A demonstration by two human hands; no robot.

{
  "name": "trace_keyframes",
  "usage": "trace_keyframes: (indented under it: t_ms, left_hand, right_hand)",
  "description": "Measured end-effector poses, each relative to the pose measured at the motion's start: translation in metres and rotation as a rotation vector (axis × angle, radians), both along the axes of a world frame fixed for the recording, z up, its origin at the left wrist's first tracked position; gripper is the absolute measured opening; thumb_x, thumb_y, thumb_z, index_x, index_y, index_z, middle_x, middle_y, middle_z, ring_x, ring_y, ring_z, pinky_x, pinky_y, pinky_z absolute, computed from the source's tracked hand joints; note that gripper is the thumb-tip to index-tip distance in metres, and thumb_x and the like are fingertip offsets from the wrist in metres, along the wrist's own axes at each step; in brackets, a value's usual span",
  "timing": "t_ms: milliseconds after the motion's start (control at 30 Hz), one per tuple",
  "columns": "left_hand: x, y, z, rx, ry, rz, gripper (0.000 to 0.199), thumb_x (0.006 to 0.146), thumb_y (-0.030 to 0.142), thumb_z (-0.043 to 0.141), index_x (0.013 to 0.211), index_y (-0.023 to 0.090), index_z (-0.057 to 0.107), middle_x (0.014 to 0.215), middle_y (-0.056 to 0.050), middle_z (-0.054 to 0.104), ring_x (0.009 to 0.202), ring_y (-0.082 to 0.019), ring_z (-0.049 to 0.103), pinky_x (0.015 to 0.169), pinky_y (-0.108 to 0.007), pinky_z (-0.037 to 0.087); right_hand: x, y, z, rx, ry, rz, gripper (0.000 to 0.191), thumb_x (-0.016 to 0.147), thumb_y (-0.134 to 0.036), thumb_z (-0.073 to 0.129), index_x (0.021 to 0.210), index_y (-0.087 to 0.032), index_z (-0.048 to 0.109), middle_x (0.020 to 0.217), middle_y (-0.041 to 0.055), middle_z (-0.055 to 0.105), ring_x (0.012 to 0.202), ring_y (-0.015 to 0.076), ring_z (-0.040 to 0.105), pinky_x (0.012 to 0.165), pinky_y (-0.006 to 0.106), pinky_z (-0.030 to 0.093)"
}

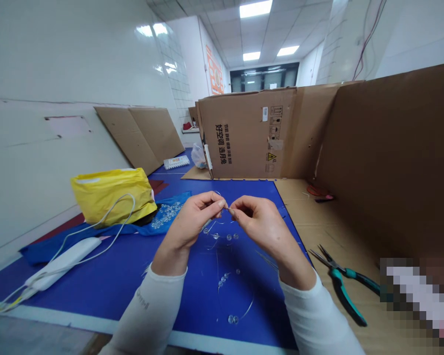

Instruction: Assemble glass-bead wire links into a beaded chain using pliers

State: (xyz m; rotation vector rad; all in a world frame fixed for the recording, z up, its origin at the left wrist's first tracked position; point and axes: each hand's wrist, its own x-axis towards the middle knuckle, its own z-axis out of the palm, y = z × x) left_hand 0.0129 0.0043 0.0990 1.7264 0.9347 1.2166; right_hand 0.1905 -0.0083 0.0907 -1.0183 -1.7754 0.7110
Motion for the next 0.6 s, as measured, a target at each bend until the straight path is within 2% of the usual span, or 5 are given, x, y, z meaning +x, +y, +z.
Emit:
trace_keyframes:
  t_ms: [300,433,600]
  left_hand:
    - [-0.0040,0.0023,-0.0016,0.028,0.020,-0.041,0.021,0.085,0.033,0.063,0.073,0.017,0.061,0.070,0.001,0.057,0.065,-0.012,0.048,0.065,-0.026,0.039]
    - [-0.0054,0.0031,-0.0009,0.078,0.053,-0.107,0.021,0.087,0.033,0.062,0.074,0.017,0.062,0.074,0.000,0.061,0.071,-0.014,0.052,0.070,-0.027,0.041]
    - [-0.0056,0.0049,-0.0009,0.096,0.162,-0.130,0.020,0.087,0.032,0.060,0.073,0.017,0.062,0.071,0.001,0.059,0.068,-0.014,0.050,0.067,-0.027,0.039]
  right_hand:
    - [-0.0012,0.0015,-0.0017,-0.034,-0.052,0.042,0.019,0.085,-0.033,0.060,0.074,-0.021,0.070,0.068,0.0019,0.068,0.064,0.0167,0.060,0.060,0.029,0.044]
    - [-0.0004,0.0016,-0.0006,-0.006,-0.077,0.022,0.024,0.088,-0.035,0.057,0.074,-0.021,0.070,0.070,0.0026,0.070,0.065,0.0168,0.061,0.062,0.029,0.044]
    - [-0.0004,0.0042,0.0026,0.012,0.050,-0.025,0.022,0.084,-0.039,0.062,0.081,-0.021,0.072,0.076,0.0035,0.072,0.070,0.0177,0.061,0.064,0.030,0.046]
